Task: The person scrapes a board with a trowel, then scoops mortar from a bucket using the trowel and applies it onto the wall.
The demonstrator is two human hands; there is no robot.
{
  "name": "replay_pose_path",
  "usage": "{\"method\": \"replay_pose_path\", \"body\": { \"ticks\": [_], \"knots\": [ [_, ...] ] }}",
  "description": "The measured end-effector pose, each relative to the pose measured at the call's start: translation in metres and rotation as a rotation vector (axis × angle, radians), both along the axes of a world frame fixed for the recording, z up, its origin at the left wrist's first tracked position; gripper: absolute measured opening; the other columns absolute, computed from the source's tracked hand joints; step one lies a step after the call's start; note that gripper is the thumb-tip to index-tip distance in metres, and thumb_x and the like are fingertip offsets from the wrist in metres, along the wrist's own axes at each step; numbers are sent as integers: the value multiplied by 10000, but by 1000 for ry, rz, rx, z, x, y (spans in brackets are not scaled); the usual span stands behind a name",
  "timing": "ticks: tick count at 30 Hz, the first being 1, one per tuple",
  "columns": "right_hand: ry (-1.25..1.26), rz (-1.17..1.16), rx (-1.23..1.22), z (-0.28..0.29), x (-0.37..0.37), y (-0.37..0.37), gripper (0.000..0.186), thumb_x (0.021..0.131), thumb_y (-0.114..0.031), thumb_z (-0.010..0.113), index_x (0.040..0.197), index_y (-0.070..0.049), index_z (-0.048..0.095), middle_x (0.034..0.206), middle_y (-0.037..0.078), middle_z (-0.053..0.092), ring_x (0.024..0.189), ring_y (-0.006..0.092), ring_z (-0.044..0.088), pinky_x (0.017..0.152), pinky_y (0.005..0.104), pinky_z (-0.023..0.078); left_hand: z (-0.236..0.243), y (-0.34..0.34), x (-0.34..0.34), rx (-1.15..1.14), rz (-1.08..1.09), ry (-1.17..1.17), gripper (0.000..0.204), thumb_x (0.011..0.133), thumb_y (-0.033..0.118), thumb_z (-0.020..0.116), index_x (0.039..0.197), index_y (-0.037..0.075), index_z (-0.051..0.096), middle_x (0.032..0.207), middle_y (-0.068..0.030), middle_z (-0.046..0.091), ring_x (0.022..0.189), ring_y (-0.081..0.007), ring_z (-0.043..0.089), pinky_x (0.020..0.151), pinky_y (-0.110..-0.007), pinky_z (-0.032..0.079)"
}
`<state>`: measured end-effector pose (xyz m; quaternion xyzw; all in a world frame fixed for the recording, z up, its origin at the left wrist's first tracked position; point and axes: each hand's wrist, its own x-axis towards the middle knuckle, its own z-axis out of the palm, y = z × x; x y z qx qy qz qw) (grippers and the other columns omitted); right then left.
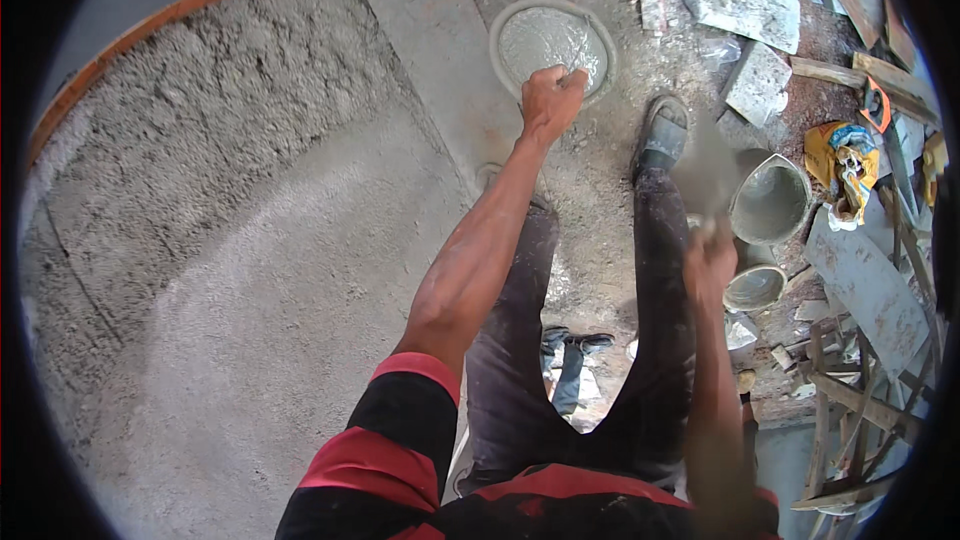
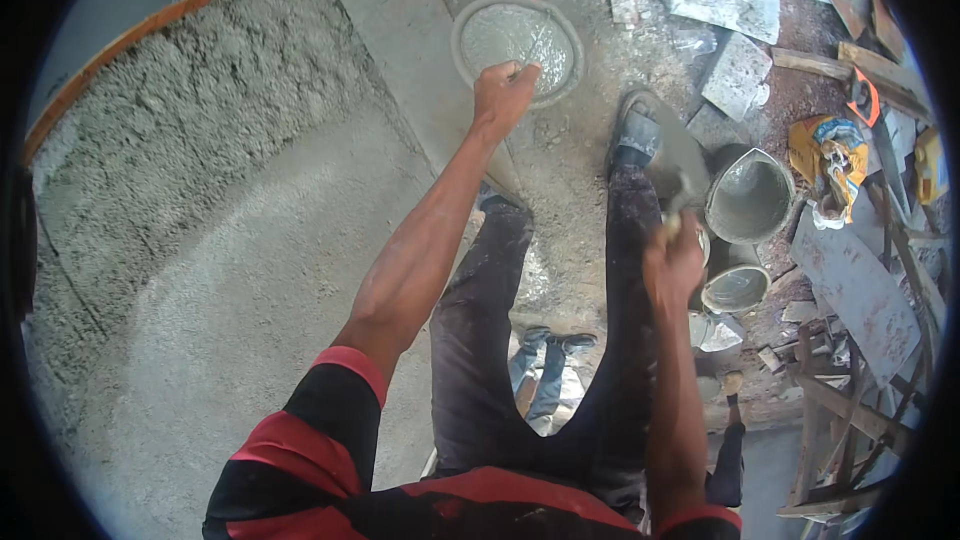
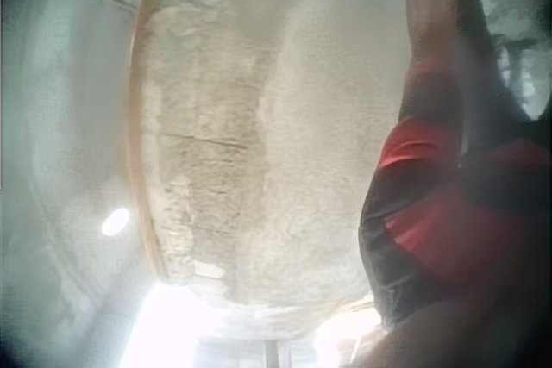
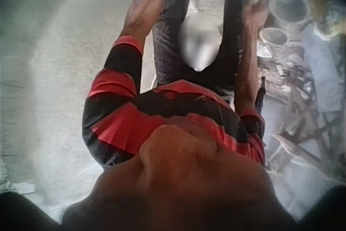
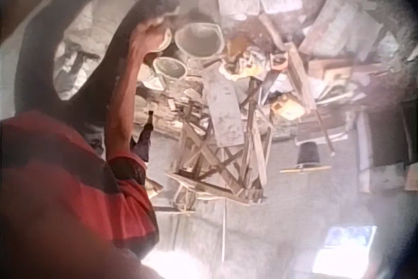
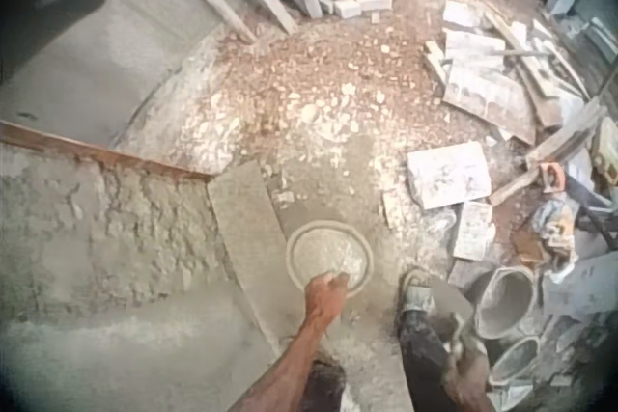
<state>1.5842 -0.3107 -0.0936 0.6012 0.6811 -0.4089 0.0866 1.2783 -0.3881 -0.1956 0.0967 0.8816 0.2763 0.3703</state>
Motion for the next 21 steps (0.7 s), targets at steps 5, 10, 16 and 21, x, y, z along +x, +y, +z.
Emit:
{"method": "replay_pose_path", "body": {
  "ticks": [5, 10, 16, 21],
  "knots": [
    [54, 593, -32, -107, -72, 1, 339, 949, -287, 604, 1179, -39, 622, 812, 236, 707, 785, 443, 709, 681, 539, 549, -32, -74, -20, 207, 253, -53, 520, 972, 422, 665, 722, -31, 606, 630, -134, 552, 641, -153, 505, 626, -385, 435],
    [-120, 1055, 168, -128, -200, -10, 228, 998, -184, 498, 1030, 0, 629, 650, 147, 641, 532, 278, 650, 427, 435, 488, -60, -116, -73, 224, 400, -60, 358, 973, 337, 641, 850, 5, 688, 759, -128, 671, 723, -243, 610, 710, -391, 480],
    [-394, 1015, -1, -226, -289, -36, 288, 975, -180, 529, 1127, -7, 702, 818, 142, 729, 662, 252, 708, 537, 390, 575, -88, -163, -69, 69, 612, 69, 449, 963, 277, 604, 1278, -43, 613, 1199, -214, 697, 1112, -356, 678, 964, -406, 508],
    [-325, 728, -418, -186, -267, -45, 452, 901, -358, 632, 1236, -67, 715, 1038, 218, 758, 998, 398, 731, 905, 489, 575, 9, -304, 19, -20, 475, -118, 486, 1001, 303, 621, 1344, -41, 592, 1312, -200, 664, 1245, -295, 631, 1040, -385, 480]
  ]
}}
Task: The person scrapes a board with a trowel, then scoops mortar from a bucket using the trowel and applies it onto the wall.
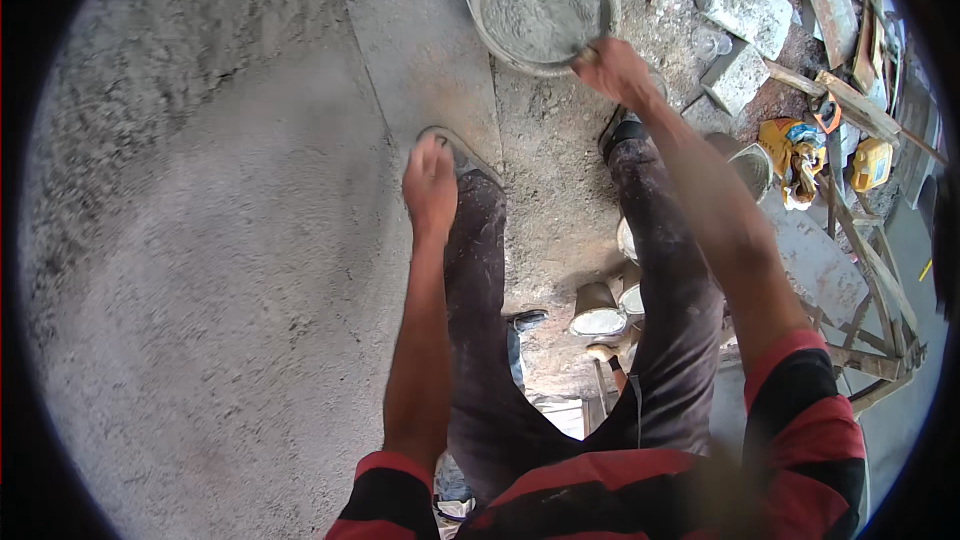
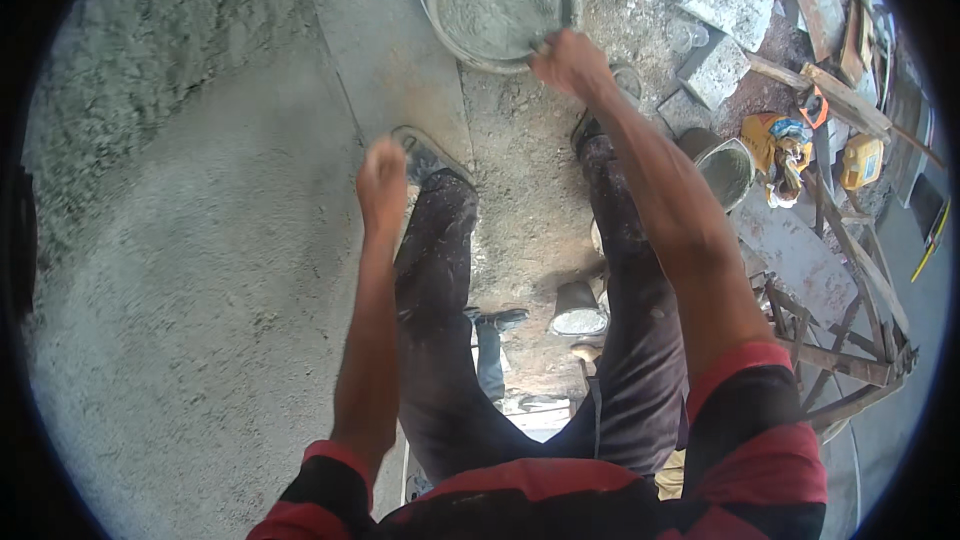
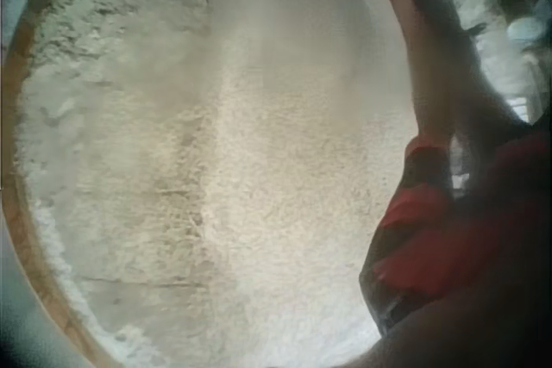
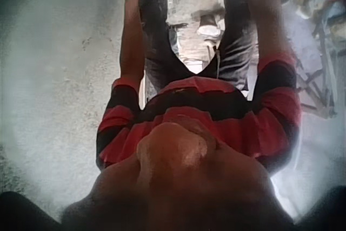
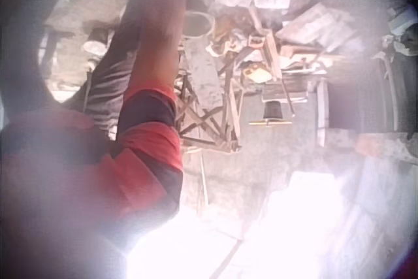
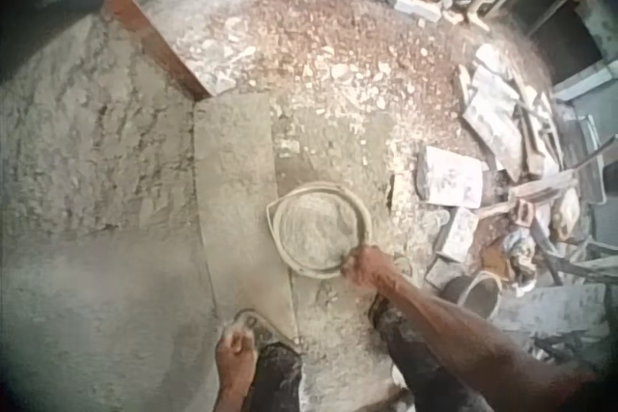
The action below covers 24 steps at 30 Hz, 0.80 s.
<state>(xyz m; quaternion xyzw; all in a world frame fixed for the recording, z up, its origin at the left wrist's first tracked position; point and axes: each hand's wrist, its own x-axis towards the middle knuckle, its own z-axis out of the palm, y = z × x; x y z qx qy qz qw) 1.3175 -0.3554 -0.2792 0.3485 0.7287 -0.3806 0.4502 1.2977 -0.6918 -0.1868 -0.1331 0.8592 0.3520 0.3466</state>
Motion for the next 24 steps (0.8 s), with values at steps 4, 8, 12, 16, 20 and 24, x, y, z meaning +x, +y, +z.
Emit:
{"method": "replay_pose_path", "body": {
  "ticks": [4, 8, 12, 16, 20, 24],
  "knots": [
    [434, 35, 257, 84, 43, -23, 410, 851, -342, 658, 1140, -57, 720, 947, 257, 731, 909, 444, 716, 800, 511, 561, 120, -69, 43, -100, 57, -48, 369, 1036, 234, 613, 1294, -29, 627, 1258, -169, 696, 1182, -236, 660, 1007, -348, 500],
    [617, -167, -34, 156, 71, -42, 344, 854, -297, 664, 1016, 4, 704, 830, 204, 713, 781, 264, 707, 708, 422, 540, 270, -60, 17, -43, 105, -75, 332, 1042, 221, 608, 1279, -9, 646, 1230, -131, 710, 1156, -195, 663, 1007, -341, 500],
    [434, -574, -227, 266, 46, -113, 239, 880, -196, 662, 1033, -14, 693, 753, 57, 663, 628, 176, 614, 585, 330, 492, 439, -59, -20, -130, -38, 287, 258, 1057, 216, 595, 1194, 28, 707, 1112, -74, 754, 1055, -183, 698, 967, -340, 527],
    [484, -824, -637, 385, 0, -129, 276, 878, -127, 658, 1105, 29, 665, 775, 77, 654, 591, 140, 602, 549, 305, 484, 619, -98, -12, -320, -72, 953, 196, 1061, 157, 573, 1120, 60, 733, 1036, -96, 753, 989, -226, 705, 933, -415, 554],
    [727, -973, -734, 463, -30, -148, 322, 880, -118, 667, 1138, 73, 633, 775, 66, 647, 595, 126, 618, 534, 298, 485, 801, -176, 39, -816, -286, 1694, 318, 1061, 238, 565, 1252, 14, 684, 1312, -172, 676, 1282, -320, 608, 1103, -489, 504],
    [951, -694, 246, 477, -69, -171, 197, 770, -111, 668, 898, 38, 650, 788, 200, 689, 587, 348, 648, 583, 423, 502, 873, -201, 66, -1712, -240, 1706, 573, 1050, 525, 471, 1461, 137, 556, 1553, -172, 474, 1461, -339, 411, 1192, -552, 372]
  ]
}}
